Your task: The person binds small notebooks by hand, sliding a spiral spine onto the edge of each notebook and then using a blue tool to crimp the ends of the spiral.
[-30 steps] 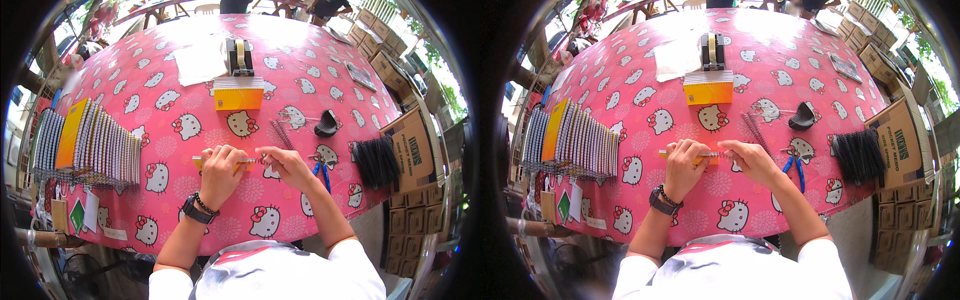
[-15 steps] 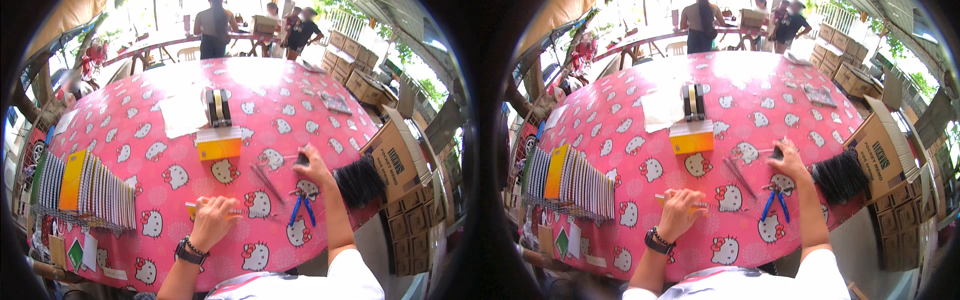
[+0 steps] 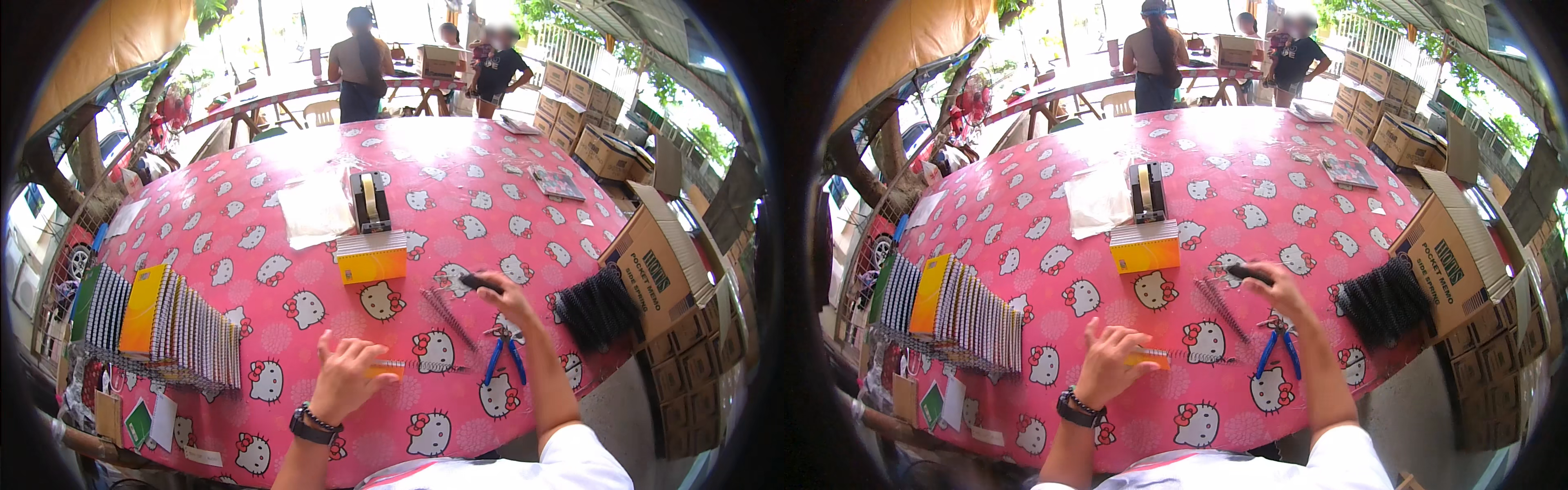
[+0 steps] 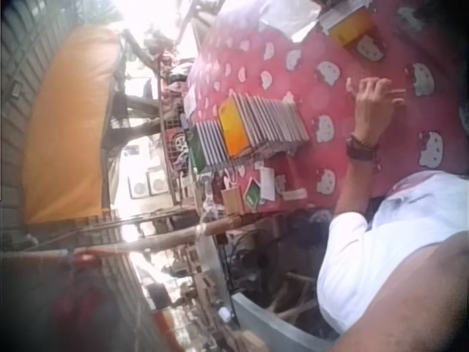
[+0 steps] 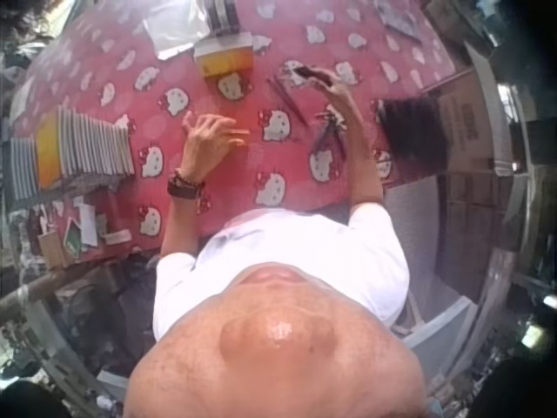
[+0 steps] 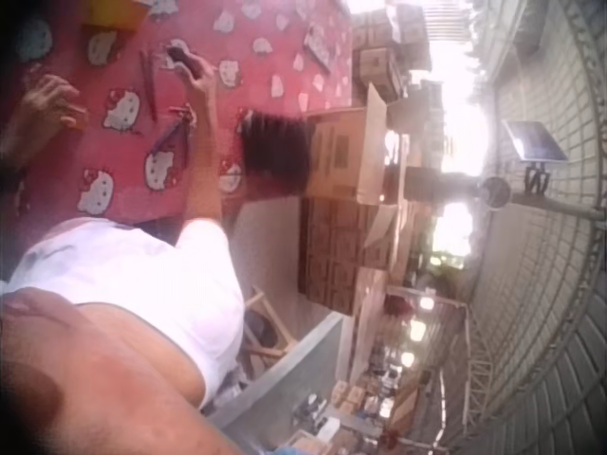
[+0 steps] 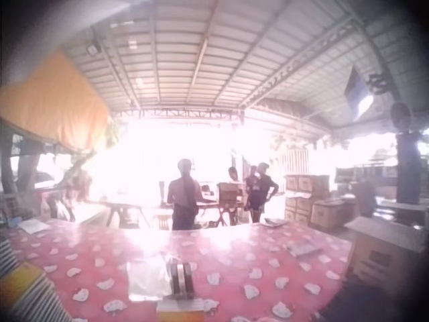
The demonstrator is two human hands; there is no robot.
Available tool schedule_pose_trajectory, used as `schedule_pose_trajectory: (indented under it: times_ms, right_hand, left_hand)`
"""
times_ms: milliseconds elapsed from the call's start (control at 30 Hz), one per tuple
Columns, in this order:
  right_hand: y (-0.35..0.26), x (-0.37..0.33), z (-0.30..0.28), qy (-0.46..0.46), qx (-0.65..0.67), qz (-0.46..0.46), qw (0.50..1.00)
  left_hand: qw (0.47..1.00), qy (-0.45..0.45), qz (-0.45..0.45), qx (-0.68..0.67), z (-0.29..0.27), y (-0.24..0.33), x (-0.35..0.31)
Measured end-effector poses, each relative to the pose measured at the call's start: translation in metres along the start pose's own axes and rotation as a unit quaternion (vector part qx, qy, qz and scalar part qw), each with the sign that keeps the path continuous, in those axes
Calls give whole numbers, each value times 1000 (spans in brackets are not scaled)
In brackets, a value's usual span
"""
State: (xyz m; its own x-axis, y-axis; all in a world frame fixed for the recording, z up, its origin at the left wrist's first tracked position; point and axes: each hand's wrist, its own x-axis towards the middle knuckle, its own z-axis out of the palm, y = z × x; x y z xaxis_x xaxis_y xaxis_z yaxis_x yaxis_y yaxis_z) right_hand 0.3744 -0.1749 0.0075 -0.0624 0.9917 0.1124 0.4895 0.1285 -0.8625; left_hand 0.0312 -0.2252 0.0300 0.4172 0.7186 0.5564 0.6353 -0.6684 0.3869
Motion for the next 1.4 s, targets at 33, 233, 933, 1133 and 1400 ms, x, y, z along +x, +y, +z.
schedule_pose_trajectory:
  times_ms: [33, 233, 933, 1133, 1400]
  right_hand:
    - [-28, -7, 32, -48, 161, -2, 986]
    - [-42, -30, 95, -363, 346, 4, 865]
    - [-73, -11, 102, -321, 130, -65, 936]
    - [-71, -18, 117, -283, 66, -17, 957]
    - [-70, -13, 121, -289, 67, -3, 955]
  left_hand:
    - [1000, -13, -16, 21, -9, -9, -8]
    - [999, -37, -12, -2, -7, -21, -22]
    - [975, 106, -150, -125, -9, -31, -27]
    - [810, -12, -230, -539, 23, -66, -50]
    - [804, -28, -227, -549, 24, -65, -49]
